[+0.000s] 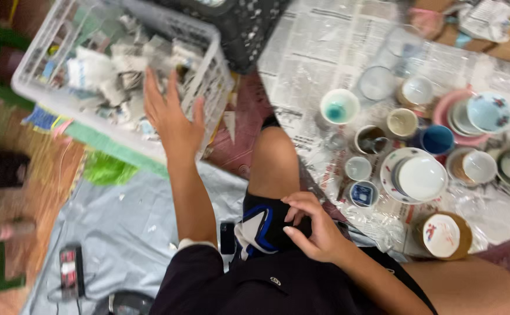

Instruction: The person sits cross-legged and wraps individual dishes, including plates and cups, with newspaper sheets. They fold the paper around each item and place the wrapped pieces into a white plastic basket.

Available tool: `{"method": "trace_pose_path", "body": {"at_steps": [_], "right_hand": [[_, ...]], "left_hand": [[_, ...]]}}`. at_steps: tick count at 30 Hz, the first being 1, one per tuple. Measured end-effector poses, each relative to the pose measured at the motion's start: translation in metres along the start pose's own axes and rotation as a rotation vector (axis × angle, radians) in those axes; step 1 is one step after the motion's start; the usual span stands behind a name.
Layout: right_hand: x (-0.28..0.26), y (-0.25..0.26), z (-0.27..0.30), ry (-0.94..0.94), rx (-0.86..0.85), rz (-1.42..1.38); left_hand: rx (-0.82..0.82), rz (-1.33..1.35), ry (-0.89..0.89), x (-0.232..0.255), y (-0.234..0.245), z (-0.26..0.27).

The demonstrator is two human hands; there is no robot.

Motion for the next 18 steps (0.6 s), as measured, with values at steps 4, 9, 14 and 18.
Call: {"method": "trace_pose_path", "body": {"at_steps": [4, 9, 14, 18], "right_hand": [[0.012, 0.036, 0.008, -0.051, 0.110, 0.045], [0.015, 0.093, 0.029, -0.021, 0.294, 0.121], [0.014, 0.168, 0.051, 0.018, 0.487, 0.216], [0.004, 0.227, 0.055, -0.042, 0.604, 0.349]], "left_hand": [[-0.078, 0.456, -0.204, 0.119, -0.044, -0.009], [-0.217, 0.903, -0.521, 0.268, -0.075, -0.011], [-0.388, 1.313, -0.477, 0.350, -0.134, -0.025], [-0.346, 1.359, -0.430, 0.380, -0.167, -0.025]]}}
Point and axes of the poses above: each hand's wrist, its own z-axis away from the middle knuckle, its own y-axis out of the back of the hand, x = y × z, the point moved 9 cm from there along -z, towards the middle knuckle, and after that the axes turned 12 degrees about -y, right-handed, at the moved point
